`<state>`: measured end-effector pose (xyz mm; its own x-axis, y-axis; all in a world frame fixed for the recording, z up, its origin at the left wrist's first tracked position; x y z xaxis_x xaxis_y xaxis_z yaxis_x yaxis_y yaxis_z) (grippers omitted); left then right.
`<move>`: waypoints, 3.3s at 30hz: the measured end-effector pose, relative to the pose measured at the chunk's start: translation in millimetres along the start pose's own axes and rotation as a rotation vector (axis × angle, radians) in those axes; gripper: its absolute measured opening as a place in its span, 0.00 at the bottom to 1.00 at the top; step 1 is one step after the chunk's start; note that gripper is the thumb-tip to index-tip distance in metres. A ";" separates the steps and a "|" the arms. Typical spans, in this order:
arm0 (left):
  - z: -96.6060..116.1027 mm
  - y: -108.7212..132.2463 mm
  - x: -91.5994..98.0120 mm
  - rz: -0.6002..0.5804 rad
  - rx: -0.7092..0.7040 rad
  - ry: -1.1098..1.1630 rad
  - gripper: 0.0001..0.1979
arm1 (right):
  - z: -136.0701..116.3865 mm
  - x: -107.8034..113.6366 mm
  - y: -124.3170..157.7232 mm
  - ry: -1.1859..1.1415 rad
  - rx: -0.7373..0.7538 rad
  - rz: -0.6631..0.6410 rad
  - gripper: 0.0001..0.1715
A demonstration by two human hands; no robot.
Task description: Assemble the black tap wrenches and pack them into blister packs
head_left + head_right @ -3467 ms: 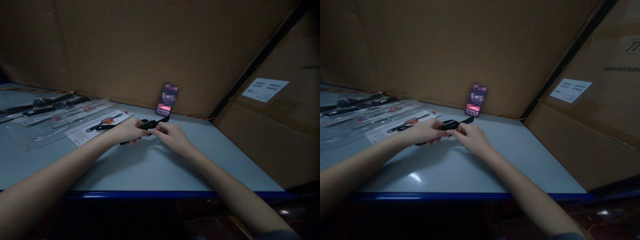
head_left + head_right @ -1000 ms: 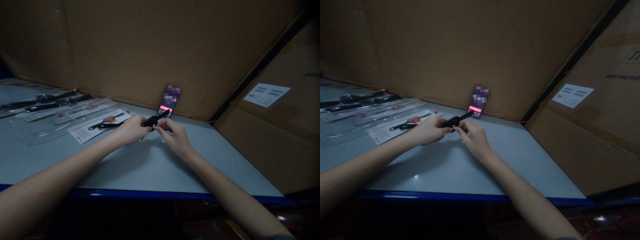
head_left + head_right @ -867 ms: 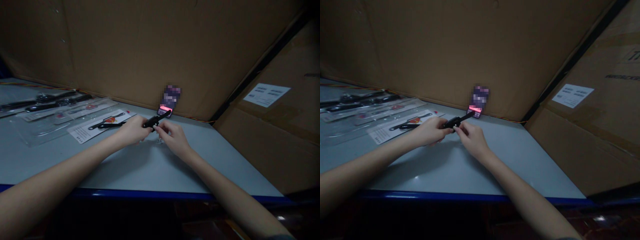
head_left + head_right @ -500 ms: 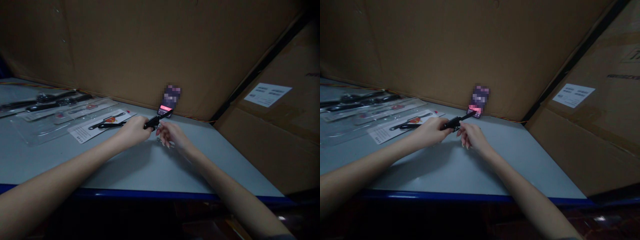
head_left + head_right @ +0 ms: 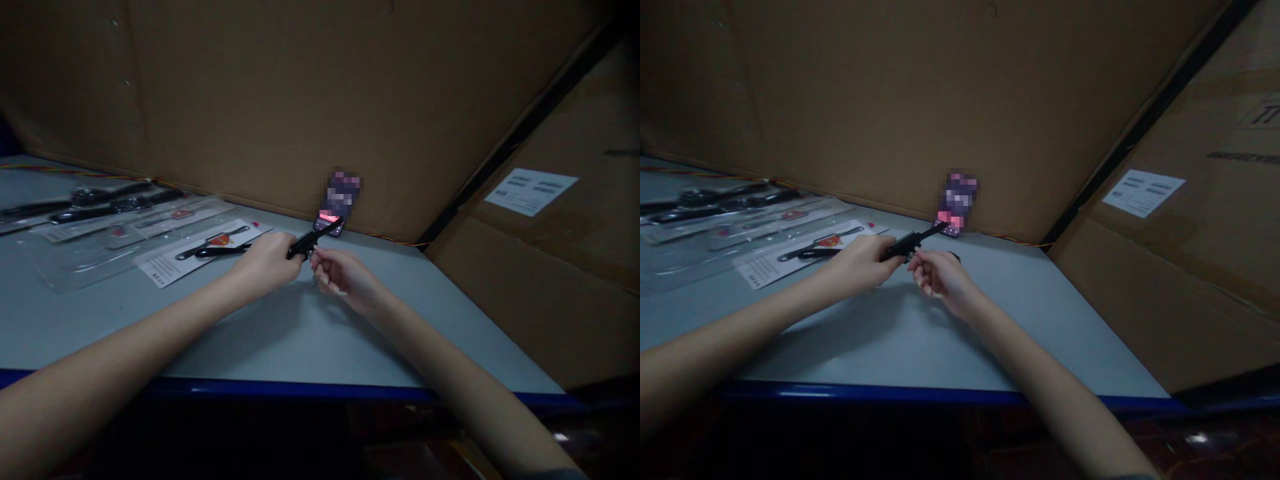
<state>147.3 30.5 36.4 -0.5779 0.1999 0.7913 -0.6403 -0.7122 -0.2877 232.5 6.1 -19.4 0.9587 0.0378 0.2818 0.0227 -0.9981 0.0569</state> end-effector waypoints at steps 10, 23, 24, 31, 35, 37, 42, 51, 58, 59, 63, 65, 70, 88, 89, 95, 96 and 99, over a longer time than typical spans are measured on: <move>3.7 1.4 3.5 0.009 -0.016 -0.041 0.12 | -57.5 18.7 27.8 0.830 0.551 0.428 0.12; 1.6 1.7 4.7 0.044 -0.036 -0.125 0.12 | -50.4 29.5 23.5 0.718 0.426 0.456 0.11; 1.9 1.7 4.8 0.048 -0.040 -0.128 0.12 | -56.1 26.7 28.1 0.809 0.480 0.490 0.11; 5.9 3.6 2.6 0.032 -0.034 -0.128 0.12 | -20.4 11.9 3.6 0.313 0.210 0.160 0.20; 5.6 3.4 4.0 0.036 -0.023 -0.143 0.13 | -4.3 10.6 -1.3 0.145 0.065 0.074 0.20; 5.0 2.5 5.3 0.050 -0.031 -0.149 0.13 | -23.7 28.1 7.1 0.324 0.226 0.276 0.16; 4.8 2.1 6.6 0.086 -0.065 -0.160 0.12 | -58.9 24.4 29.6 0.803 0.497 0.500 0.14; 4.6 3.7 4.9 0.060 -0.046 -0.150 0.13 | -35.1 30.1 12.1 0.565 0.338 0.367 0.12; 5.2 3.3 8.0 0.102 -0.050 -0.191 0.11 | -58.2 16.3 30.0 0.874 0.507 0.448 0.10; 5.5 3.6 7.8 0.103 -0.053 -0.195 0.11 | -56.1 14.0 28.1 0.814 0.501 0.403 0.12; 5.2 3.9 9.5 0.112 -0.052 -0.194 0.11 | -53.8 17.8 25.0 0.543 0.512 0.331 0.14; 3.4 3.2 11.7 0.122 -0.042 -0.183 0.12 | -57.8 27.0 29.1 0.502 0.544 0.395 0.13; -0.7 0.4 13.1 0.111 -0.021 -0.139 0.12 | -68.2 30.1 40.1 0.693 0.632 0.503 0.14; 3.9 0.5 12.1 0.106 -0.040 -0.126 0.11 | -54.7 17.0 28.5 0.852 0.489 0.465 0.10; 4.6 0.8 11.3 0.104 -0.047 -0.134 0.11 | -56.8 16.9 29.7 0.863 0.496 0.472 0.11; 9.6 2.6 4.7 0.067 -0.073 -0.136 0.11 | -44.8 29.2 16.1 0.702 0.425 0.427 0.18; 9.5 2.7 4.6 0.064 -0.067 -0.130 0.11 | -43.9 31.8 16.1 0.695 0.419 0.445 0.15; 8.4 2.4 6.1 0.069 -0.052 -0.139 0.11 | -49.4 31.8 23.4 0.785 0.447 0.511 0.07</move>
<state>146.4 24.4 45.0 -0.5478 0.0541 0.8349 -0.6293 -0.6842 -0.3686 249.5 -13.6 38.2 0.4324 -0.5345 0.7262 -0.0784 -0.8246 -0.5602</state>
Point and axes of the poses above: each hand's wrist, its own y-axis away from the middle knuckle, its own x-axis out of the back of the hand, z = x × y, the point moved 10 cm from there along -y, towards the middle knuckle, and after that the axes turned 7 degrees about y, right-handed, at the moved point
